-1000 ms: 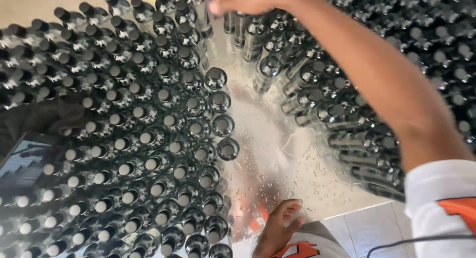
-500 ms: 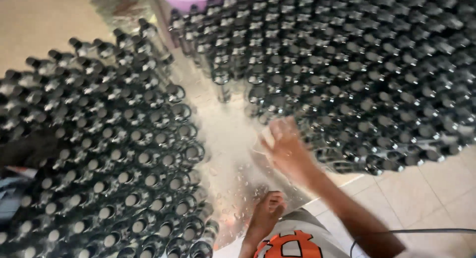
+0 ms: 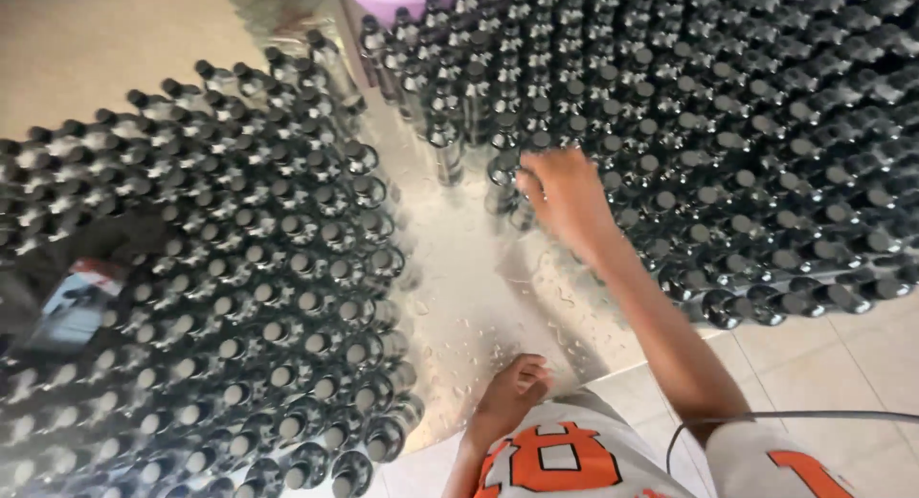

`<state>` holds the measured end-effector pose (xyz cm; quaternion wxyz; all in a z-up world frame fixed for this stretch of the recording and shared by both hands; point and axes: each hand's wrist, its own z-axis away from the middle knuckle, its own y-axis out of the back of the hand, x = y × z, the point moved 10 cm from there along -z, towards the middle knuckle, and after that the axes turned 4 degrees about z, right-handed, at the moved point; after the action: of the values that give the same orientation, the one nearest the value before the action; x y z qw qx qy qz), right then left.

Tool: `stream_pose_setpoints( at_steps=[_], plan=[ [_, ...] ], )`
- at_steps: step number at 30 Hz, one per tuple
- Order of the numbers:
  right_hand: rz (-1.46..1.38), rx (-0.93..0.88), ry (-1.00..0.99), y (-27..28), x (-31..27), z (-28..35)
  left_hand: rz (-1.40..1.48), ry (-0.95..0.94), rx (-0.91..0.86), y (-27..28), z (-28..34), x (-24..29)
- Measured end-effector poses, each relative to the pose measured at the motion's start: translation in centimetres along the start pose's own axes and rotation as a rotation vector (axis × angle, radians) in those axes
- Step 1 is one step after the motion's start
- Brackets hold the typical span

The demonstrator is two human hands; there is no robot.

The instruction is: Manually placing and tightening caps on plastic water bottles in a production environment.

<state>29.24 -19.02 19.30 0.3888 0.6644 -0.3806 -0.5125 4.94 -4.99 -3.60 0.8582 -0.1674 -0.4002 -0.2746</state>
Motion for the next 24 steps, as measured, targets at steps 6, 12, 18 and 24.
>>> stream_pose_setpoints(
  at_steps=[6, 12, 18, 24],
  plan=[
    [0.1, 0.131, 0.106, -7.8, 9.1, -16.5, 0.138, 0.057, 0.167, 2.4, 3.1, -0.4],
    [0.362, -0.122, 0.009, -17.4, 12.6, -27.1, 0.238, 0.131, 0.282, 3.2, 5.6, -2.8],
    [0.436, -0.265, -0.073, -16.6, 11.4, -26.4, 0.361, 0.118, 0.413, 4.2, 5.5, -6.9],
    [0.184, 0.226, 0.168, -4.5, 6.9, -24.0, 0.295, 0.073, 0.349, 4.0, 5.0, -4.5]
  ],
)
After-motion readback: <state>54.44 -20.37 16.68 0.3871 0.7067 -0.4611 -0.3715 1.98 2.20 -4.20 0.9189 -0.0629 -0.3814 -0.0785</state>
